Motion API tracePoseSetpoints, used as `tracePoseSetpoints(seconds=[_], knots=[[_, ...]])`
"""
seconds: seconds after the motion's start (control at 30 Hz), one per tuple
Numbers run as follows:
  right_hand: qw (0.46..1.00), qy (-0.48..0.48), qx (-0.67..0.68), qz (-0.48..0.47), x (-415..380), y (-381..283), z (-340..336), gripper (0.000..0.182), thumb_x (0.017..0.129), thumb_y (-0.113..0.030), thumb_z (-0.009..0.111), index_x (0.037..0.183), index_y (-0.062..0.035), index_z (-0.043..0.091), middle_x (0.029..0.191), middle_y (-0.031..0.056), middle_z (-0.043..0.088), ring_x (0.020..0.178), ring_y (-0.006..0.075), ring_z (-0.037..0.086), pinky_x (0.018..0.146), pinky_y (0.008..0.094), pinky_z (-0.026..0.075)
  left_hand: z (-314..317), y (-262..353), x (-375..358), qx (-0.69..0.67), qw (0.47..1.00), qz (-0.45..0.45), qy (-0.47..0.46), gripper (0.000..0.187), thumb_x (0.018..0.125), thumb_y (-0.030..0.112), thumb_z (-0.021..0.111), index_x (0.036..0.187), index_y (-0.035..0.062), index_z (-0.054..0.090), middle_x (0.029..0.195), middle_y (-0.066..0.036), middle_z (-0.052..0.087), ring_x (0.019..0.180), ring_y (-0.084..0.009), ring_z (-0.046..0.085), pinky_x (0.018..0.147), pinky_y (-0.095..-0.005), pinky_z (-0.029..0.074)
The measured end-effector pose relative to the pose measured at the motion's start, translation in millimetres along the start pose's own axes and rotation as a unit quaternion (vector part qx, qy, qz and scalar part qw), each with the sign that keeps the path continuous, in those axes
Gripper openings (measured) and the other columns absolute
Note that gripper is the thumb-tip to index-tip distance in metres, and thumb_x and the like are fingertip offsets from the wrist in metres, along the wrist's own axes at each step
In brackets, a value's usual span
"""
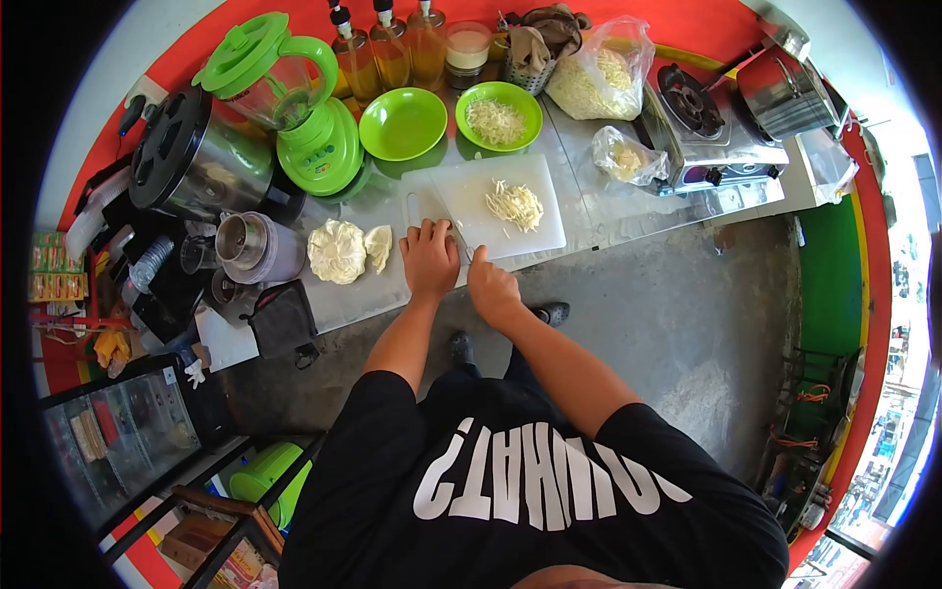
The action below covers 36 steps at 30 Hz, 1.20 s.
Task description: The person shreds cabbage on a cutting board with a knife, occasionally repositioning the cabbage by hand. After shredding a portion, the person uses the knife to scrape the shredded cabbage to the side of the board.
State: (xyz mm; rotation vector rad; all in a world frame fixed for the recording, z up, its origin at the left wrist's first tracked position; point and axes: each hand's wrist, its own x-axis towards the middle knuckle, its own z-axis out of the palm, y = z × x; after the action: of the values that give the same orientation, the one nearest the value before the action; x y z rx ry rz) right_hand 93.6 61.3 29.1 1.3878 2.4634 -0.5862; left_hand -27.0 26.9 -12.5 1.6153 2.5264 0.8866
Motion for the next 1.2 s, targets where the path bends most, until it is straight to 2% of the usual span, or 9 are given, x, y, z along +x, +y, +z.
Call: tracePoseSetpoints(seconds=[0.1, 0.23, 0.33, 0.4, 0.57, 0.63, 0.8, 0.93, 1.2], knots=[[0.999, -0.019, 0.047, -0.018, 6, -3, -5, 0.029, 0.097, -0.007, 0.049, 0.122, 0.0055, 0.041, 0.097, 0.0274, 0.072, 0.09, 0.039, 0.074, 0.078, 0.0462, 0.06, -1, 2, -1, 0.01, 1.0, 0.001, -0.011, 0.02, 0.09, 0.017, 0.056, 0.109, 0.0118, 0.061, 0.105, -0.007, 0.059, 0.1, -0.031, 0.052, 0.09, -0.0455, 0.037], [0.997, -0.007, 0.061, -0.042, 14, 9, -2, 0.034, 0.097, -0.006, 0.049, 0.127, 0.0064, 0.04, 0.098, 0.0276, 0.072, 0.091, 0.0395, 0.073, 0.078, 0.0482, 0.059, -2, 4, 0, 0.008, 1.0, 0.016, 0.011, 0.021, 0.09, 0.017, 0.056, 0.11, 0.0116, 0.062, 0.106, -0.008, 0.06, 0.1, -0.0318, 0.052, 0.09, -0.0456, 0.037], [0.996, 0.03, 0.065, -0.045, 1, 39, 4, 0.025, 0.099, -0.01, 0.045, 0.121, 0.0009, 0.045, 0.093, 0.0223, 0.074, 0.087, 0.0368, 0.075, 0.076, 0.0484, 0.06, 3, 2, -7, 0.004, 1.0, 0.016, 0.01, 0.022, 0.091, 0.017, 0.057, 0.111, 0.0118, 0.062, 0.106, -0.008, 0.06, 0.1, -0.0322, 0.053, 0.09, -0.0458, 0.037], [0.997, -0.014, 0.073, -0.026, -10, 69, -8, 0.023, 0.099, -0.011, 0.044, 0.12, -0.0011, 0.045, 0.094, 0.0238, 0.073, 0.088, 0.0392, 0.074, 0.076, 0.0504, 0.059, -2, 8, -4, -0.006, 1.0, 0.009, 0.002, 0.022, 0.09, 0.017, 0.059, 0.112, 0.0132, 0.063, 0.107, -0.007, 0.061, 0.1, -0.0323, 0.053, 0.09, -0.0456, 0.037], [0.994, 0.007, 0.099, 0.038, -11, 105, -20, 0.026, 0.098, -0.015, 0.048, 0.12, -0.0017, 0.045, 0.093, 0.0266, 0.072, 0.089, 0.0425, 0.072, 0.077, 0.0535, 0.057, -3, 2, -3, -0.026, 0.999, 0.019, 0.014, 0.025, 0.088, 0.017, 0.063, 0.113, 0.0157, 0.065, 0.105, -0.004, 0.064, 0.099, -0.0311, 0.054, 0.09, -0.0443, 0.036], [0.992, 0.019, 0.112, 0.047, -11, 107, -25, 0.027, 0.098, -0.017, 0.049, 0.12, -0.0018, 0.045, 0.092, 0.027, 0.072, 0.089, 0.0439, 0.072, 0.078, 0.0549, 0.057, -5, 2, -3, -0.074, 0.997, 0.021, -0.017, 0.024, 0.086, 0.012, 0.063, 0.111, 0.0122, 0.066, 0.099, -0.006, 0.065, 0.096, -0.0315, 0.056, 0.089, -0.0451, 0.038], [0.98, 0.059, 0.188, -0.001, -21, 76, -24, 0.03, 0.103, -0.031, 0.049, 0.115, -0.0036, 0.045, 0.09, 0.0273, 0.071, 0.085, 0.0488, 0.069, 0.075, 0.0592, 0.053, 2, -1, 19, -0.152, 0.982, 0.094, -0.055, 0.023, 0.085, 0.006, 0.061, 0.107, 0.0051, 0.068, 0.09, -0.012, 0.065, 0.09, -0.0344, 0.058, 0.085, -0.045, 0.046], [0.969, 0.082, 0.224, 0.071, -29, 36, -16, 0.033, 0.103, -0.035, 0.05, 0.112, -0.0034, 0.045, 0.089, 0.0297, 0.069, 0.086, 0.0512, 0.066, 0.076, 0.0603, 0.051, -1, -5, 38, -0.148, 0.972, 0.124, -0.135, 0.022, 0.085, 0.007, 0.061, 0.105, 0.003, 0.068, 0.087, -0.018, 0.068, 0.09, -0.0367, 0.062, 0.084, -0.0469, 0.05], [0.977, 0.131, 0.094, 0.139, -32, -18, 6, 0.025, 0.102, -0.027, 0.052, 0.107, -0.0025, 0.048, 0.082, 0.0219, 0.072, 0.077, 0.0395, 0.073, 0.067, 0.0499, 0.057, -14, -12, 55, -0.08, 0.951, 0.215, -0.208, 0.014, 0.085, 0.007, 0.06, 0.099, 0.0052, 0.065, 0.087, -0.017, 0.071, 0.088, -0.0373, 0.066, 0.077, -0.0485, 0.055]])
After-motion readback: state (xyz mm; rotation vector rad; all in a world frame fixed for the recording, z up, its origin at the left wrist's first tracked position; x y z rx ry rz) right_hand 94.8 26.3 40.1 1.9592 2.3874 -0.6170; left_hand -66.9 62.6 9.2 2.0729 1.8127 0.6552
